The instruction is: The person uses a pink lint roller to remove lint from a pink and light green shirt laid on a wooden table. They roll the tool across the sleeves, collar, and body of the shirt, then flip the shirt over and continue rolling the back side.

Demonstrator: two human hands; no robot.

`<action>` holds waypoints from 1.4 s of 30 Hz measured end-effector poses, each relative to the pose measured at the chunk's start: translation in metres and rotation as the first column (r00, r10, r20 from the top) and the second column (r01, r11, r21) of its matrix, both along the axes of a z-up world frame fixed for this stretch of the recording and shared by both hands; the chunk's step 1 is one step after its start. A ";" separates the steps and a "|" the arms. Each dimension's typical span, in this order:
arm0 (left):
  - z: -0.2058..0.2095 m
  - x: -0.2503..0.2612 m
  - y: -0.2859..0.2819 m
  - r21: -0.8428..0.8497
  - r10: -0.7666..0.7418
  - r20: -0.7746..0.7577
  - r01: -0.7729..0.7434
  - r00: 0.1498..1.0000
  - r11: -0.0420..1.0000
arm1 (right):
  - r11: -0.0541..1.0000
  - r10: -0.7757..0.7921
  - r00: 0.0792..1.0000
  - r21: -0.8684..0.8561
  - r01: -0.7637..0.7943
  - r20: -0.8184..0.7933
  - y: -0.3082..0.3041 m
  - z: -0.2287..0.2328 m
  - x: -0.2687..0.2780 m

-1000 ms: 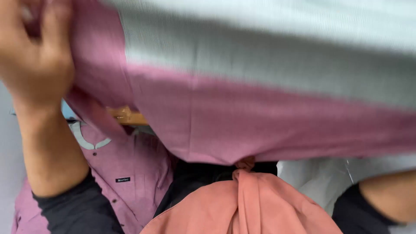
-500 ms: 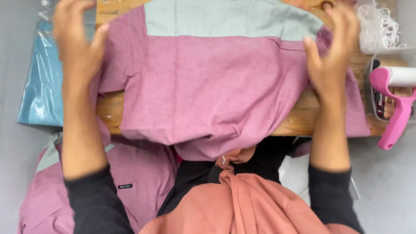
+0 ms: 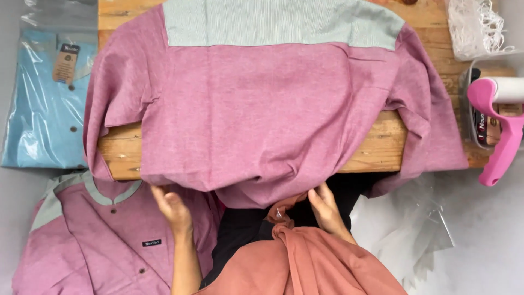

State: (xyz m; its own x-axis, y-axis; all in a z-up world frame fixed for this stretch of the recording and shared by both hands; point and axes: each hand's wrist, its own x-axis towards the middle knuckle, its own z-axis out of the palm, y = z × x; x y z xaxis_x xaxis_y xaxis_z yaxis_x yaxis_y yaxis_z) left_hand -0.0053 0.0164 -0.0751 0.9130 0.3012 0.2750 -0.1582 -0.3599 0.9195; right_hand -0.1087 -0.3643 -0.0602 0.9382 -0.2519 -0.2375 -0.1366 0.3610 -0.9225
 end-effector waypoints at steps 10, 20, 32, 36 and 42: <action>0.104 0.007 -0.024 -0.116 0.056 0.029 -0.052 0.998 0.992 | 0.776 -0.592 0.800 -0.195 0.599 0.102 -0.098 0.108 -0.020; 0.126 0.019 -0.016 -0.463 -0.003 -0.070 -0.030 0.998 0.886 | 0.913 -0.328 0.925 0.187 0.362 -0.190 -0.121 0.142 -0.013; 0.185 0.031 -0.014 0.396 0.066 0.119 -0.108 0.991 0.912 | 0.102 -0.368 0.824 -0.862 0.497 0.431 -0.126 0.203 0.008; 0.234 0.069 -0.027 0.641 -0.224 0.260 0.006 0.939 0.767 | -0.090 -0.114 0.844 -0.852 0.516 0.523 -0.113 0.231 0.045; 0.209 0.135 -0.060 0.778 -0.412 -0.248 0.433 0.877 0.455 | 0.215 -0.317 0.906 -0.952 -0.220 -0.281 -0.110 0.230 0.118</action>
State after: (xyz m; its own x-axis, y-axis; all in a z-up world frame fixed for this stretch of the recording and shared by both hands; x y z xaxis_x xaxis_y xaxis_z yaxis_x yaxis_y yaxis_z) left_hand 0.1298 -0.0435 0.1344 0.8742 -0.4559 0.1668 -0.4855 -0.8248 0.2899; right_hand 0.0088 -0.4743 0.1699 0.8192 -0.5710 -0.0532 -0.5370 -0.7312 -0.4206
